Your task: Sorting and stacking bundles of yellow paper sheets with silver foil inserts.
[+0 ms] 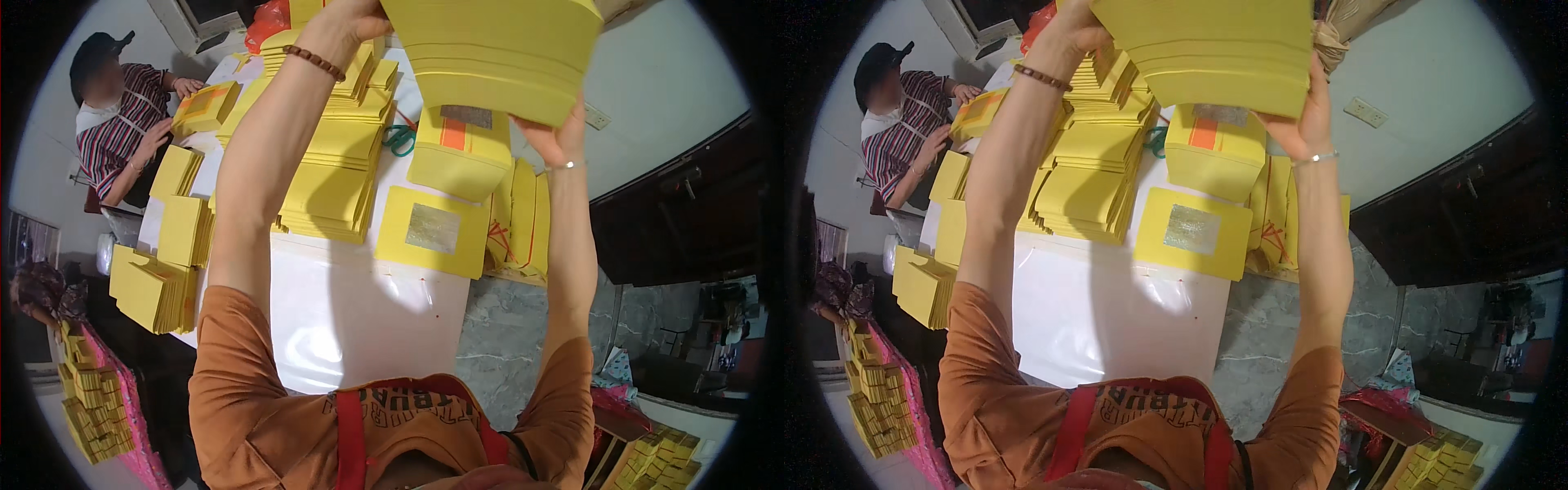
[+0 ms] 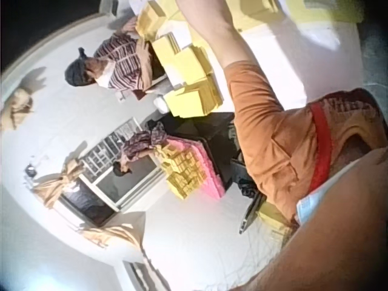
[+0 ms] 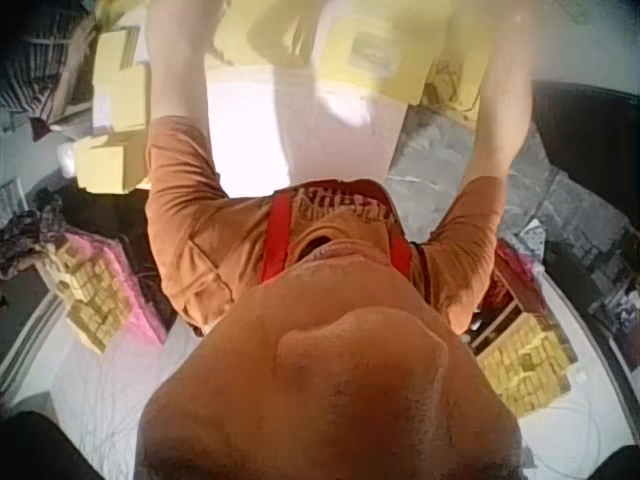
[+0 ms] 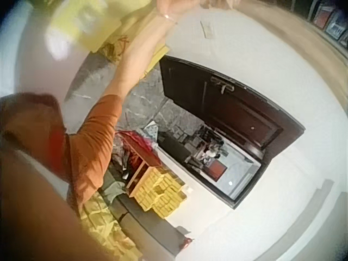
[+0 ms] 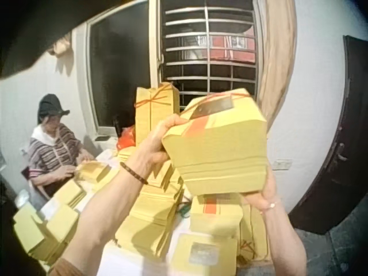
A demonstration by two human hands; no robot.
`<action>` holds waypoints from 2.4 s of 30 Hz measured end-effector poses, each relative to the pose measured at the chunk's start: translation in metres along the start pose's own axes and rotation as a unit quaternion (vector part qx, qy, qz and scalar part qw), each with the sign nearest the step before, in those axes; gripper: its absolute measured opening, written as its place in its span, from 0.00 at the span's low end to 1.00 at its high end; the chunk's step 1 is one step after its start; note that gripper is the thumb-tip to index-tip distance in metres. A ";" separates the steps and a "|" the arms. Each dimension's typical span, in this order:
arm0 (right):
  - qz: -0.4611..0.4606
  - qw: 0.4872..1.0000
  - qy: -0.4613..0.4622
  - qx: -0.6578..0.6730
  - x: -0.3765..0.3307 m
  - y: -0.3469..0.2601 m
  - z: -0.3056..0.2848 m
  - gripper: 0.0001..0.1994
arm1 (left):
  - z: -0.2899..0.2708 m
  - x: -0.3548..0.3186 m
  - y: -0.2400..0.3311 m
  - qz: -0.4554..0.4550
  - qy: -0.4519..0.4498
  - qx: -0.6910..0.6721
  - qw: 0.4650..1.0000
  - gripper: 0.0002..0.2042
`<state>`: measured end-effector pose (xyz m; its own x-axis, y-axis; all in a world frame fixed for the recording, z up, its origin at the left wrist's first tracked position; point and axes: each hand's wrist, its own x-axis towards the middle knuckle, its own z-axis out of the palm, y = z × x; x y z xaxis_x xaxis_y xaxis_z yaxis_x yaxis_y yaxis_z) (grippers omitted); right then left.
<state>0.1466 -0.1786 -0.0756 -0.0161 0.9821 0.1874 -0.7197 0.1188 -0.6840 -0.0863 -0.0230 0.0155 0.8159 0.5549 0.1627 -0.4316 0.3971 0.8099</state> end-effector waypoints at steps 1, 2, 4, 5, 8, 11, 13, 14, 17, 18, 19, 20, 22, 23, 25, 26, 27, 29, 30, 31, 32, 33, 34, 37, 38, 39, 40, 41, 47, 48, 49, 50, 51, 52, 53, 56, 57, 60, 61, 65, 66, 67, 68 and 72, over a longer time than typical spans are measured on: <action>-0.015 0.999 -0.024 0.035 -0.014 -0.001 0.004 0.26 | 0.013 -0.012 0.002 -0.012 -0.054 -0.004 0.998 0.18; -0.013 0.999 -0.023 0.035 -0.028 0.001 0.006 0.26 | 0.028 -0.025 -0.003 -0.012 -0.054 -0.006 0.998 0.18; 0.004 0.985 -0.132 0.112 -0.068 0.009 0.003 0.22 | 0.076 -0.058 -0.024 0.097 0.028 0.078 0.992 0.15; -0.018 0.988 -0.086 0.125 -0.099 0.021 -0.014 0.21 | 0.101 -0.076 -0.037 0.149 0.066 0.117 0.980 0.14; -0.040 0.991 -0.031 0.124 -0.153 0.059 -0.025 0.20 | 0.113 -0.156 -0.067 0.091 0.045 0.248 0.963 0.31; -0.049 0.997 -0.002 0.057 -0.240 0.105 0.006 0.20 | 0.108 -0.214 -0.105 0.026 -0.008 0.339 0.941 0.42; -0.049 0.999 0.009 0.018 -0.284 0.140 0.027 0.19 | 0.106 -0.258 -0.128 -0.017 -0.044 0.358 0.933 0.44; -0.054 0.998 0.022 -0.003 -0.287 0.156 0.035 0.19 | 0.107 -0.272 -0.142 -0.035 -0.062 0.331 0.941 0.44; -0.058 0.995 0.051 -0.063 -0.293 0.191 0.047 0.19 | 0.105 -0.317 -0.189 -0.058 -0.045 0.305 0.950 0.44; -0.059 0.993 0.063 -0.085 -0.288 0.201 0.048 0.19 | 0.101 -0.328 -0.205 -0.061 -0.015 0.304 0.950 0.43; -0.055 0.990 0.075 -0.104 -0.322 0.206 0.061 0.19 | 0.097 -0.338 -0.218 -0.069 -0.014 0.301 0.951 0.43; -0.049 0.988 0.085 -0.122 -0.297 0.217 0.046 0.19 | 0.095 -0.347 -0.231 -0.088 0.025 0.248 0.964 0.42; -0.037 0.981 0.102 -0.159 -0.324 0.232 0.046 0.19 | 0.089 -0.361 -0.248 -0.116 0.087 0.178 0.973 0.40; -0.031 0.978 0.108 -0.178 -0.336 0.232 0.040 0.19 | 0.083 -0.368 -0.257 -0.120 0.092 0.176 0.973 0.40; -0.024 0.969 0.121 -0.213 -0.335 0.244 0.032 0.19 | 0.073 -0.377 -0.270 -0.144 0.152 0.126 0.970 0.41; -0.021 0.964 0.128 -0.232 -0.337 0.247 0.025 0.19 | 0.073 -0.382 -0.272 -0.135 0.152 0.139 0.969 0.40; -0.017 0.958 0.138 -0.249 -0.335 0.254 0.020 0.19 | 0.074 -0.385 -0.271 -0.143 0.153 0.138 0.968 0.40; -0.003 0.945 0.153 -0.289 -0.346 0.259 0.009 0.19 | 0.082 -0.388 -0.268 -0.130 0.167 0.117 0.970 0.41; 0.001 0.938 0.158 -0.309 -0.337 0.270 0.006 0.19 | 0.085 -0.390 -0.267 -0.134 0.168 0.115 0.970 0.41; 0.006 0.930 0.164 -0.328 -0.352 0.268 -0.001 0.18 | 0.087 -0.392 -0.266 -0.123 0.170 0.133 0.969 0.41; 0.011 0.922 0.169 -0.348 -0.359 0.272 -0.003 0.18 | 0.088 -0.393 -0.266 -0.112 0.172 0.151 0.967 0.41; 0.012 0.913 0.171 -0.369 -0.353 0.281 -0.005 0.18 | 0.089 -0.393 -0.267 -0.112 0.172 0.151 0.967 0.41; 0.014 0.904 0.174 -0.391 -0.357 0.286 -0.006 0.18 | 0.089 -0.393 -0.267 -0.121 0.182 0.126 0.968 0.41; 0.016 0.875 0.179 -0.450 -0.376 0.284 -0.021 0.18 | 0.084 -0.398 -0.272 -0.120 0.194 0.124 0.966 0.41; 0.016 0.863 0.182 -0.470 -0.383 0.285 -0.027 0.18 | 0.082 -0.400 -0.275 -0.112 0.192 0.146 0.964 0.41; 0.017 0.852 0.187 -0.489 -0.383 0.285 -0.027 0.18 | 0.084 -0.400 -0.275 -0.114 0.191 0.146 0.964 0.41; 0.017 0.852 0.189 -0.488 -0.383 0.278 -0.029 0.18 | 0.087 -0.399 -0.274 -0.118 0.184 0.155 0.963 0.41; 0.104 0.822 0.219 -0.515 -0.386 0.266 -0.034 0.17 | 0.090 -0.397 -0.274 -0.123 0.178 0.165 0.962 0.41; 0.206 0.792 0.236 -0.524 -0.369 0.226 -0.045 0.15 | 0.044 -0.383 -0.266 -0.061 0.321 0.337 0.883 0.24; 0.167 0.795 0.240 -0.531 -0.363 0.223 -0.050 0.16 | 0.041 -0.372 -0.258 -0.046 0.284 0.446 0.848 0.23; 0.165 0.797 0.241 -0.529 -0.358 0.218 -0.056 0.16 | 0.038 -0.363 -0.251 -0.030 0.243 0.548 0.800 0.23; 0.167 0.825 0.293 -0.454 -0.353 0.212 -0.061 0.17 | 0.033 -0.356 -0.250 -0.029 0.242 0.550 0.799 0.23; 0.167 0.846 0.341 -0.374 -0.345 0.206 -0.065 0.19 | 0.027 -0.349 -0.250 -0.037 0.183 0.591 0.784 0.23; 0.164 0.847 0.342 -0.373 -0.337 0.201 -0.075 0.19 | 0.024 -0.341 -0.250 -0.045 0.122 0.629 0.766 0.23; 0.107 0.846 0.353 -0.386 -0.327 0.197 -0.086 0.22 | 0.021 -0.335 -0.247 -0.043 0.120 0.631 0.765 0.23; -0.018 0.851 0.363 -0.380 -0.290 0.183 -0.118 0.26 | 0.007 -0.322 -0.231 -0.052 0.130 0.625 0.768 0.17; -0.083 0.854 0.364 -0.363 -0.277 0.179 -0.130 0.27 | 0.006 -0.314 -0.220 -0.041 0.144 0.634 0.759 0.12; -0.097 0.780 0.378 -0.490 -0.236 0.174 -0.207 0.24 | 0.008 -0.274 -0.177 0.003 0.149 0.636 0.757 0.09; -0.098 0.784 0.376 -0.484 -0.213 0.175 -0.220 0.24 | 0.009 -0.260 -0.161 -0.004 0.147 0.645 0.749 0.11; 0.043 0.581 0.179 -0.792 -0.162 0.131 -0.355 0.20 | 0.052 -0.140 -0.118 0.026 0.071 0.533 0.843 0.19; 0.039 0.599 0.159 -0.784 -0.130 0.158 -0.339 0.20 | 0.046 -0.131 -0.100 0.040 0.094 0.533 0.840 0.19; 0.115 0.725 0.242 -0.635 -0.089 0.186 -0.301 0.23 | 0.034 -0.124 -0.080 0.055 0.122 0.536 0.834 0.20; 0.194 0.807 0.315 -0.459 -0.060 0.205 -0.271 0.25 | 0.018 -0.111 -0.056 0.080 0.126 0.498 0.854 0.18; 0.226 0.850 0.387 -0.276 -0.036 0.196 -0.311 0.33 | 0.063 -0.026 -0.030 0.233 0.174 0.340 0.894 0.11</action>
<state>0.2222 -0.1453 -0.4355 0.4113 0.7225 -0.5558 -0.3221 -0.4552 -0.8301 -0.0703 -0.0949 0.0224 0.3878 0.7854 0.4825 -0.2635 -0.4072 0.8745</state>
